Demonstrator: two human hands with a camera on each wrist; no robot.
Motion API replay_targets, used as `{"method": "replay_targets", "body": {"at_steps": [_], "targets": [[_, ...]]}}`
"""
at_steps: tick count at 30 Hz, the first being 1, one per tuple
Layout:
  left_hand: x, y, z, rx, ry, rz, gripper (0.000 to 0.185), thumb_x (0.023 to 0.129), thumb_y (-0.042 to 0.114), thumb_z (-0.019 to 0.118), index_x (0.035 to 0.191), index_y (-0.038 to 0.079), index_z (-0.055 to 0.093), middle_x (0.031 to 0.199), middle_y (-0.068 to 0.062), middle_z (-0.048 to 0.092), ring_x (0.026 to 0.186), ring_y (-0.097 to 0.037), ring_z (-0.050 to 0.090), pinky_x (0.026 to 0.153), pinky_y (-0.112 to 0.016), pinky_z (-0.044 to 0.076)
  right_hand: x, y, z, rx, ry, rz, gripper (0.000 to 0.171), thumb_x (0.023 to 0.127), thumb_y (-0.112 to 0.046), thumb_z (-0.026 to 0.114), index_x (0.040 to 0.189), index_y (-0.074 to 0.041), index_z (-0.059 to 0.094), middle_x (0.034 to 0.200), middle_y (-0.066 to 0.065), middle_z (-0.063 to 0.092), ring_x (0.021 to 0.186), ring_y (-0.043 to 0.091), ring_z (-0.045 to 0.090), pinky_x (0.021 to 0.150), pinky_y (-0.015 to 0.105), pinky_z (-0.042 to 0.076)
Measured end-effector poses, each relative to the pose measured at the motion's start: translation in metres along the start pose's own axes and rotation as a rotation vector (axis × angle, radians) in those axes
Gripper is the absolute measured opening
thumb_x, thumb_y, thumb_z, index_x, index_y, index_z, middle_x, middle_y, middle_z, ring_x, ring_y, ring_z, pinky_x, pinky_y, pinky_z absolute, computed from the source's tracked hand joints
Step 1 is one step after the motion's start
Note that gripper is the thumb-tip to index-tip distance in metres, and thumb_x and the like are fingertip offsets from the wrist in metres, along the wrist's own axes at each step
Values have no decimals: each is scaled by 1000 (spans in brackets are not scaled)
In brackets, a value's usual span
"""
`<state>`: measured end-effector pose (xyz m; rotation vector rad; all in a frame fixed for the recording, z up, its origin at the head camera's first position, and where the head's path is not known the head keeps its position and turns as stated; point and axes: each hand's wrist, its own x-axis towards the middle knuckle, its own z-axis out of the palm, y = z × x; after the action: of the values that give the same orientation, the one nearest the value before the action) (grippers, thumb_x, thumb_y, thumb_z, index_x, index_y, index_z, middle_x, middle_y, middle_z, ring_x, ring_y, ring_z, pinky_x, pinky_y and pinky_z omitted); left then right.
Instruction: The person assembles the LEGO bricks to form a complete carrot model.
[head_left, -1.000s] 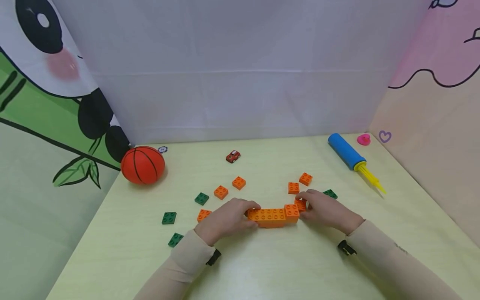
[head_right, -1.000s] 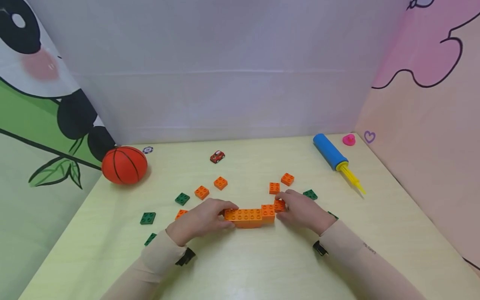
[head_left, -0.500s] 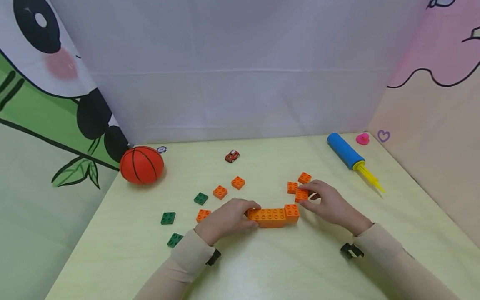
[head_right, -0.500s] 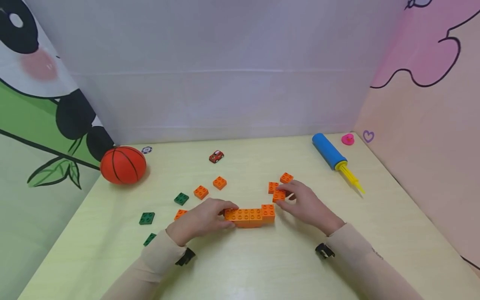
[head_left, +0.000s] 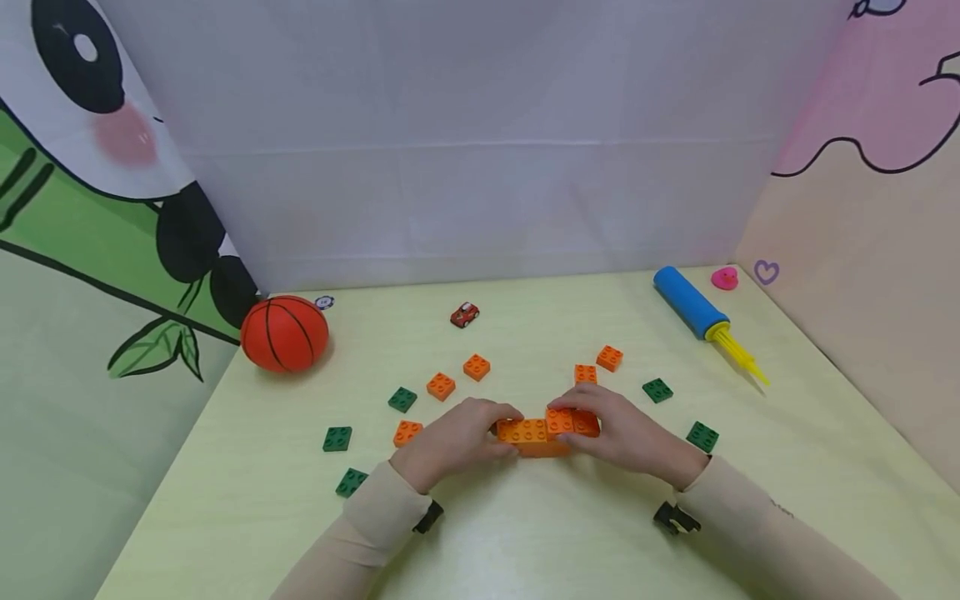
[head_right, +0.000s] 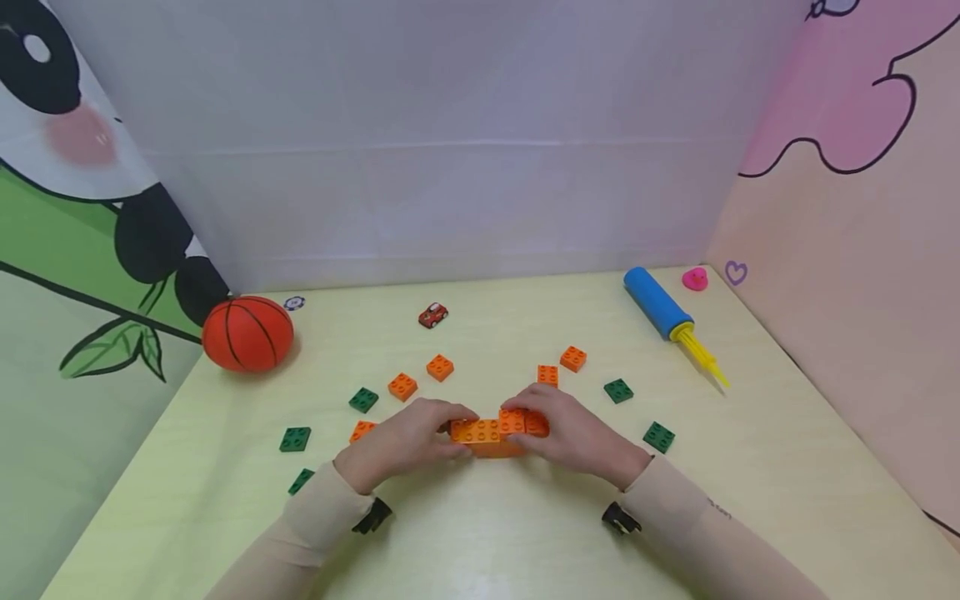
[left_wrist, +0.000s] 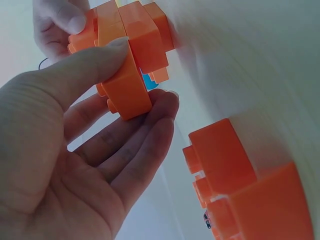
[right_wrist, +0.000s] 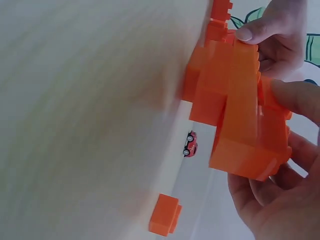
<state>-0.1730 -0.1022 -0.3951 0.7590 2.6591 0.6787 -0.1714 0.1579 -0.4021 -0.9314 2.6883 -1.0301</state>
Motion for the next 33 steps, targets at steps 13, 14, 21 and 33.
{"method": "replay_targets", "body": {"at_steps": [13, 14, 21, 33], "targets": [[1, 1, 2, 3, -4, -4, 43, 90, 26, 76, 130, 14, 66, 125, 3, 67, 108, -13, 59, 100, -36, 49, -2, 10, 1, 43, -35, 11, 36, 93, -31, 72, 128, -23, 64, 125, -8, 61, 117, 17, 54, 102, 46, 47], [1, 1, 2, 4, -4, -4, 43, 90, 26, 76, 130, 14, 66, 125, 3, 67, 107, -13, 59, 100, -36, 49, -2, 10, 1, 43, -38, 4, 36, 93, -32, 72, 127, -23, 64, 125, -8, 61, 116, 17, 55, 102, 46, 48], [-1, 1, 1, 20, 19, 5, 42, 90, 27, 76, 128, 13, 67, 121, 2, 68, 101, -13, 59, 96, -34, 50, 3, 9, 0, 56, -51, -14, 37, 91, -29, 74, 126, -21, 64, 120, -8, 63, 107, 13, 56, 95, 37, 51], [-23, -12, -15, 38, 63, -71, 46, 90, 26, 75, 132, 13, 63, 121, -3, 68, 105, -20, 61, 92, -38, 53, 7, 12, -4, -16, -52, -29, 43, 92, -32, 73, 131, -19, 62, 126, -5, 62, 115, 18, 56, 100, 44, 49]]}}
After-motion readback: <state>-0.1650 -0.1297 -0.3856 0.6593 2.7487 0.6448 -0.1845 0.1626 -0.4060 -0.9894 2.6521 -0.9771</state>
